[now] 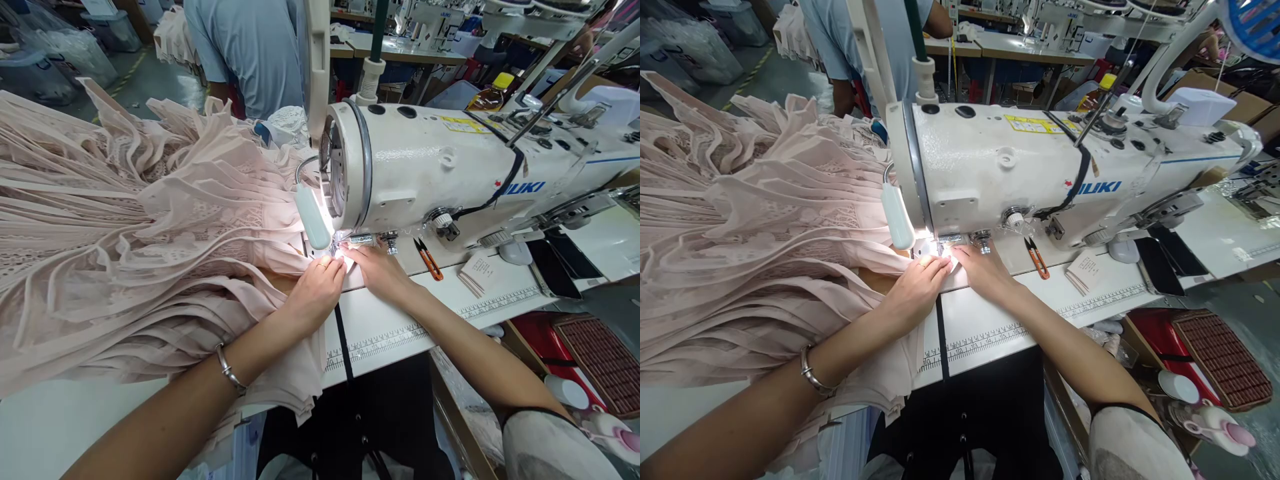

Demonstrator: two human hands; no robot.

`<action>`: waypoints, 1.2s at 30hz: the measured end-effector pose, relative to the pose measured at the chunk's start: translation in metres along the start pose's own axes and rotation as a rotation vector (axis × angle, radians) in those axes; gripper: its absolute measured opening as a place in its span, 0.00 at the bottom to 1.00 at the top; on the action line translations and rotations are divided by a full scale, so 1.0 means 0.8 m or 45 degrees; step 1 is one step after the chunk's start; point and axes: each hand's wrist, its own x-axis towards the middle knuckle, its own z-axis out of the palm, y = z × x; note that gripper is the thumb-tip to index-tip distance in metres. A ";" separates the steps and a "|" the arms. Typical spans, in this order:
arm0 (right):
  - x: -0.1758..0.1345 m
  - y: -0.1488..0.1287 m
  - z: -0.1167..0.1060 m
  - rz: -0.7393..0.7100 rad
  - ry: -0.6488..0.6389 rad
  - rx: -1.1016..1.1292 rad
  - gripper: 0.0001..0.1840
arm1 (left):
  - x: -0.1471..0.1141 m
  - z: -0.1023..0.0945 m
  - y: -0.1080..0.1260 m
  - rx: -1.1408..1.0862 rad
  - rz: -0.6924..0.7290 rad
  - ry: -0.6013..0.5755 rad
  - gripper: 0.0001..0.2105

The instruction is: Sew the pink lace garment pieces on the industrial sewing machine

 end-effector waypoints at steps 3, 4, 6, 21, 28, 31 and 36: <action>-0.006 0.002 0.001 -0.048 0.051 0.018 0.31 | -0.005 -0.002 0.002 -0.096 0.031 -0.023 0.14; -0.008 0.003 0.002 -0.062 0.064 0.017 0.31 | -0.006 -0.002 0.003 -0.109 0.029 -0.012 0.14; -0.009 0.005 0.004 -0.072 0.084 0.010 0.32 | -0.008 -0.001 0.005 -0.110 0.026 0.023 0.15; -0.008 0.010 0.004 -0.048 0.005 0.023 0.35 | -0.002 -0.003 0.004 -0.038 0.046 0.076 0.16; -0.004 0.004 0.003 -0.016 -0.009 -0.024 0.32 | -0.002 0.002 -0.001 -0.085 0.026 0.070 0.15; -0.002 0.002 0.001 0.014 -0.037 -0.037 0.31 | -0.001 0.002 -0.001 -0.041 0.030 0.098 0.15; 0.000 0.001 0.001 0.003 -0.039 -0.025 0.31 | 0.003 0.000 -0.003 -0.015 0.011 0.097 0.15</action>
